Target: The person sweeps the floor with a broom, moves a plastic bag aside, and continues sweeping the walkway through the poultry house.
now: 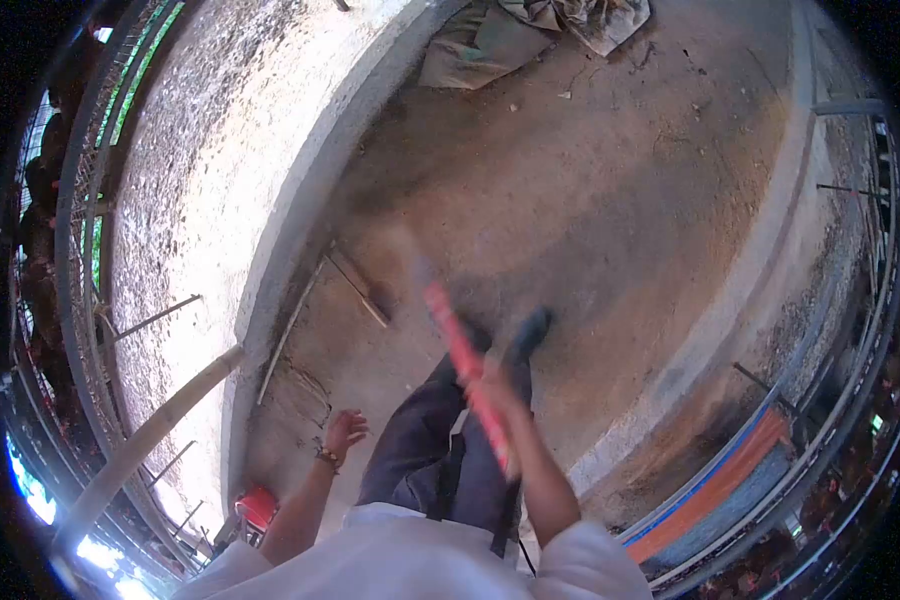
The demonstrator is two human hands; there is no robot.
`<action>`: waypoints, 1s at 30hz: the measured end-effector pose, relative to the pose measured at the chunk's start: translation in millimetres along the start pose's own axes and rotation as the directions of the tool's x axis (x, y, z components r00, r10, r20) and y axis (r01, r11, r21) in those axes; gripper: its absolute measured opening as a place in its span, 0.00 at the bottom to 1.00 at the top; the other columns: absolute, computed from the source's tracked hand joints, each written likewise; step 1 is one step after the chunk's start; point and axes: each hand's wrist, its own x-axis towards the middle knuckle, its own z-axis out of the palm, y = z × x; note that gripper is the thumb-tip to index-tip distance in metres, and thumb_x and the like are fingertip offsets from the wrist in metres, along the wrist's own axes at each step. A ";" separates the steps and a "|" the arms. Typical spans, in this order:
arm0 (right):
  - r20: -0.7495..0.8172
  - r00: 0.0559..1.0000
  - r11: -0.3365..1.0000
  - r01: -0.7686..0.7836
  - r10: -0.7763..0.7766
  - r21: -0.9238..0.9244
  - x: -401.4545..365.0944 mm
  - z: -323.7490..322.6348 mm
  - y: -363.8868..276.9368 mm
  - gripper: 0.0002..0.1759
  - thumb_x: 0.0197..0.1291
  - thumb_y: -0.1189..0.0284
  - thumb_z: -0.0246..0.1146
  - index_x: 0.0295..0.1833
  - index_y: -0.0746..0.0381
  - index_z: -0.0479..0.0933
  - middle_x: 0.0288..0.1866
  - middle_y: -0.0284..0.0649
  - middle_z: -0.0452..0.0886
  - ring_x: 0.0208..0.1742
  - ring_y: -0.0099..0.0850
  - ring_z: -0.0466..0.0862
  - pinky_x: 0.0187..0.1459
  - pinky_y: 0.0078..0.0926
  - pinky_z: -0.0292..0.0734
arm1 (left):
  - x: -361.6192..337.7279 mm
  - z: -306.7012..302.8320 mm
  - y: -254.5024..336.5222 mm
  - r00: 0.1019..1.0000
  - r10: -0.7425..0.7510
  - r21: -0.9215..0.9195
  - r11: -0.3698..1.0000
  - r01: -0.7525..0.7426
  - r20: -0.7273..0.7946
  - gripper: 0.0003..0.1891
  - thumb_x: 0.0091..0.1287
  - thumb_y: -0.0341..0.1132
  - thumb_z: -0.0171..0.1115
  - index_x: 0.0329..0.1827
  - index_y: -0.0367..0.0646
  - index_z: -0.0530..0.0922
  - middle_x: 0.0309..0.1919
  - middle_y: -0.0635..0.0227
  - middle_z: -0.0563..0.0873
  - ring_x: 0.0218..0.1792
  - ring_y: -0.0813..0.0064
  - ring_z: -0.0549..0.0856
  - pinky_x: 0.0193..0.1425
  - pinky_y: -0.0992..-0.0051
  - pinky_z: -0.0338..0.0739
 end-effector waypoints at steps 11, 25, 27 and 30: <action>-0.699 0.715 0.730 0.479 -0.002 0.487 -12.5 -128.7 -135.3 0.13 0.57 0.68 0.59 0.45 0.57 0.67 0.19 0.30 0.69 0.14 0.20 0.69 0.13 0.20 0.66 | -32.2 -56.8 -54.6 0.976 -0.158 -0.195 0.973 0.127 -0.153 0.17 0.63 0.45 0.53 0.51 0.45 0.74 0.40 0.63 0.82 0.38 0.71 0.81 0.42 0.70 0.77; -0.153 0.988 0.940 0.060 -0.008 0.336 38.1 -207.9 -140.3 0.09 0.60 0.65 0.56 0.39 0.59 0.74 0.22 0.29 0.73 0.18 0.20 0.71 0.18 0.19 0.70 | -17.7 24.9 35.3 0.989 -0.003 -0.143 0.990 -0.019 -0.149 0.18 0.62 0.47 0.54 0.50 0.47 0.73 0.39 0.63 0.81 0.37 0.70 0.81 0.41 0.69 0.76; -0.439 0.898 0.932 0.134 0.030 0.338 57.3 -316.5 -162.4 0.11 0.62 0.62 0.53 0.40 0.59 0.72 0.22 0.28 0.71 0.19 0.21 0.71 0.20 0.19 0.69 | -18.4 37.7 56.6 0.979 -0.114 -0.004 0.993 0.114 -0.166 0.18 0.62 0.46 0.54 0.50 0.47 0.73 0.40 0.63 0.81 0.37 0.70 0.81 0.41 0.68 0.77; -0.669 0.742 0.911 0.302 -0.040 0.281 57.5 -405.9 -220.9 0.13 0.64 0.61 0.51 0.45 0.59 0.71 0.21 0.29 0.70 0.18 0.21 0.70 0.19 0.20 0.68 | -28.1 65.5 77.0 0.961 -0.170 0.042 0.982 0.183 -0.218 0.18 0.61 0.47 0.55 0.50 0.47 0.72 0.40 0.63 0.80 0.37 0.69 0.80 0.41 0.67 0.76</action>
